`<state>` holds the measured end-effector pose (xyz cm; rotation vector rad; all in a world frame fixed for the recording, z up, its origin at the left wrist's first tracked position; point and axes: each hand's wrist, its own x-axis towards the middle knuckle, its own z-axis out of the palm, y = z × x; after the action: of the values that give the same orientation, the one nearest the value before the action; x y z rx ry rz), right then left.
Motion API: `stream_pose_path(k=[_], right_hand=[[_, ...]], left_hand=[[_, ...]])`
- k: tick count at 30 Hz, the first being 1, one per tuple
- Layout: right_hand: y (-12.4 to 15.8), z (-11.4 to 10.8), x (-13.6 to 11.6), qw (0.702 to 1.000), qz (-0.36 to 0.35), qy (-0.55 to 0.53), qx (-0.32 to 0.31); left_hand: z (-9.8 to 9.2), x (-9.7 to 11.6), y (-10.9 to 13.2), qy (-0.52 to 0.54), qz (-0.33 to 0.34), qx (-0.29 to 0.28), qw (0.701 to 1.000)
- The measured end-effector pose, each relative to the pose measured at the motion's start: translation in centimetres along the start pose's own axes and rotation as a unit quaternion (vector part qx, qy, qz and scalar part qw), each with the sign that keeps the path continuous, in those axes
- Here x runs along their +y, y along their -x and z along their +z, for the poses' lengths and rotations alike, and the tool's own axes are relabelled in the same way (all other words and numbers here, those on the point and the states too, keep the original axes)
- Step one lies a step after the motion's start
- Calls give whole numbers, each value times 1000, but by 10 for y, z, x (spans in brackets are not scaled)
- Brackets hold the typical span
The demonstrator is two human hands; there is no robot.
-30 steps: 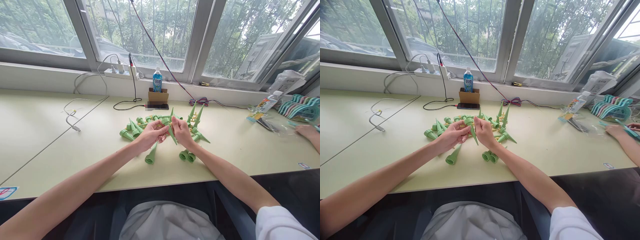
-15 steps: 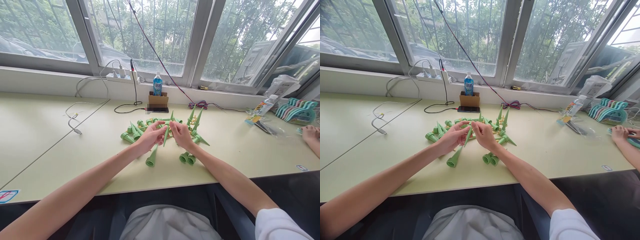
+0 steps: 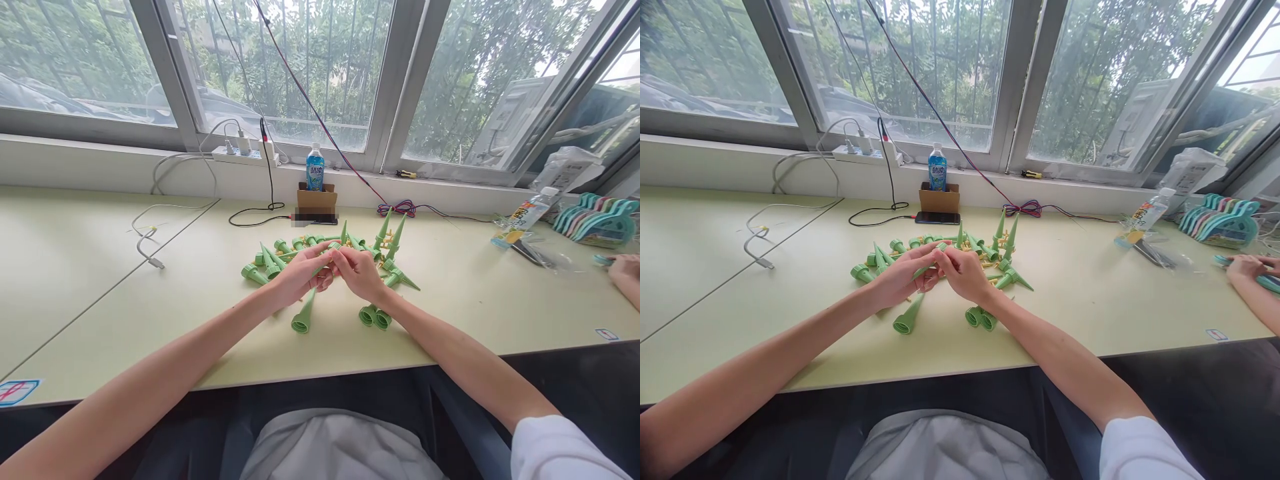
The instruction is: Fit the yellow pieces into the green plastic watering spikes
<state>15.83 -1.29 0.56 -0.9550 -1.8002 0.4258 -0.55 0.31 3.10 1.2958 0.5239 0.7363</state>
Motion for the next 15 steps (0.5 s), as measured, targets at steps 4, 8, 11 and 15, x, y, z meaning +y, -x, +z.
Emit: stream_pose_path(k=[4,8,11,15], right_hand=[[0,0,1,1000,-7,16,-1],[0,1,5,999,-8,33,2],[1,1,7,999,-14,43,1],[2,0,7,998,-22,56,3]], left_hand=[[-3,0,0,1,-12,3,1000],[-4,0,1,4,-20,-10,1000],[-3,0,2,4,-14,-12,1000],[-2,-2,3,3,-10,-17,1000]])
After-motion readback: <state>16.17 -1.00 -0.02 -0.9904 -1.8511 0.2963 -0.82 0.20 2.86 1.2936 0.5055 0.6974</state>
